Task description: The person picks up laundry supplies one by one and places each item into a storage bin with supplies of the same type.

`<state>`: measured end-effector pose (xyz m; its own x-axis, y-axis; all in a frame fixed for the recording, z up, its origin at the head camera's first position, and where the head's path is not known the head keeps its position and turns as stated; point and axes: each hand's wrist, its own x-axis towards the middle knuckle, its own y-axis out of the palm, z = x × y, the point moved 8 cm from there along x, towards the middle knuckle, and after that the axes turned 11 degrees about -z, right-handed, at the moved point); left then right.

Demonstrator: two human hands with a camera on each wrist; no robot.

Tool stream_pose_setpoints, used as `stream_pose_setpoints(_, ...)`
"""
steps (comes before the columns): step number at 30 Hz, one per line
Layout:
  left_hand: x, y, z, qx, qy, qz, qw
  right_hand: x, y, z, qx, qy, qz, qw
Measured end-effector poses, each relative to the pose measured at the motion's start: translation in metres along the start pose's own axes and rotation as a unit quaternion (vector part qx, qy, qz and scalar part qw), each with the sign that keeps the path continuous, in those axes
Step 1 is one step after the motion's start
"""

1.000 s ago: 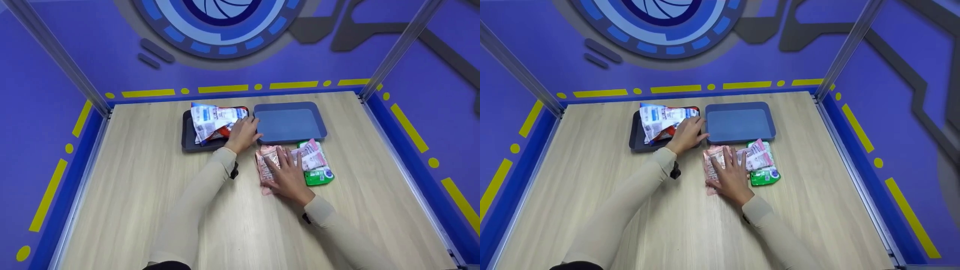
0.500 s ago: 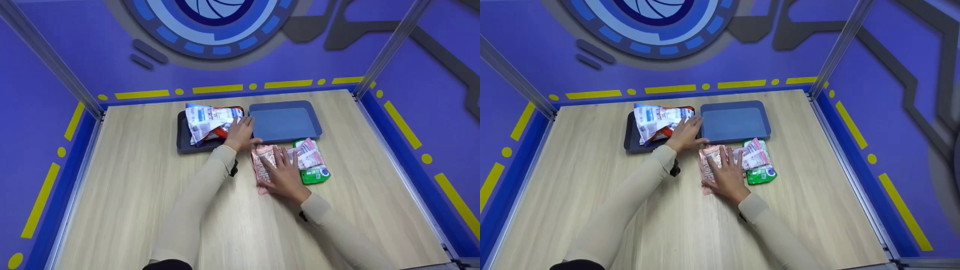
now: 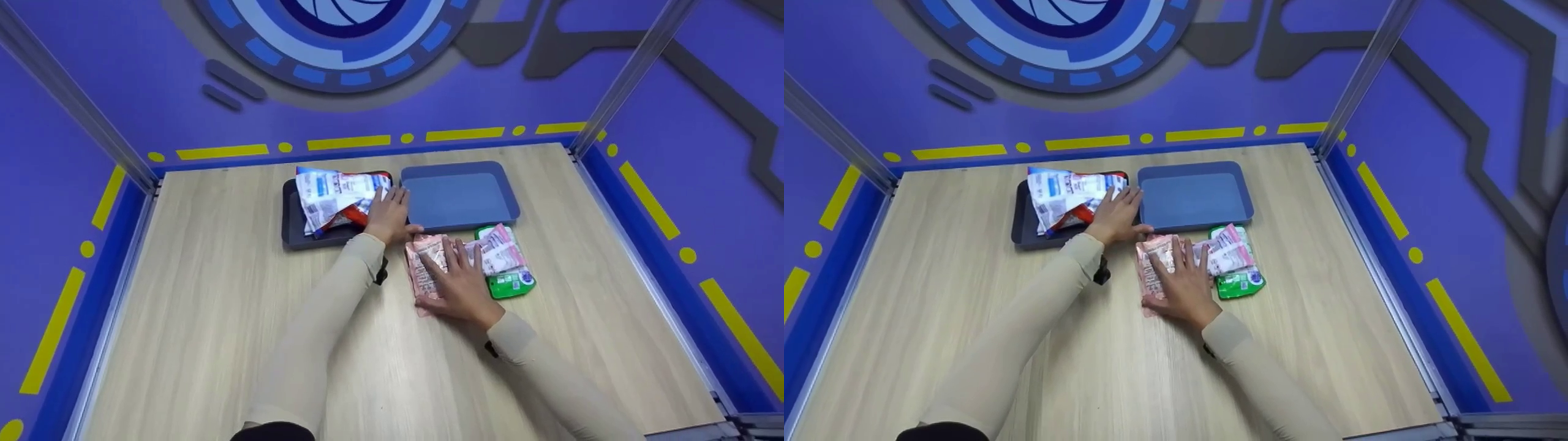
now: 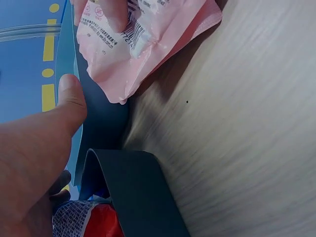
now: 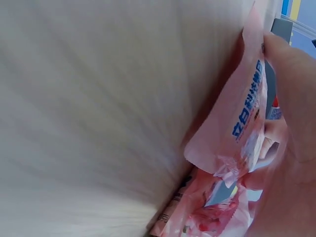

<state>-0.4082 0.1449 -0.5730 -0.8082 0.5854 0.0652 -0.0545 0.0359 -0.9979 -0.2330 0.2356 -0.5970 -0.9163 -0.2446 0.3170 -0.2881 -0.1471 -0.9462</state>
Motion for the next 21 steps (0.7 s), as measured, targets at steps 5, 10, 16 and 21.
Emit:
stream_pose_setpoints(5,0.0038,0.0050,0.0004,0.009,-0.002,0.006,0.9999,0.0014,-0.0006,0.0009,-0.003,0.001,0.005,1.0000)
stream_pose_setpoints(10,0.0039,0.0088,0.0026,0.011,-0.011,0.011,0.9998,0.0031,-0.0001,0.0023,0.005,0.004,0.009,0.9999)
stream_pose_setpoints(16,0.0040,0.0068,0.0020,-0.001,-0.018,0.010,0.9998,0.0054,0.0027,0.0001,0.003,0.017,0.033,0.9993)
stream_pose_setpoints(21,0.0034,0.0032,-0.0001,-0.019,-0.028,0.001,0.9994,0.0065,0.0045,-0.0006,0.001,0.021,0.050,0.9985)
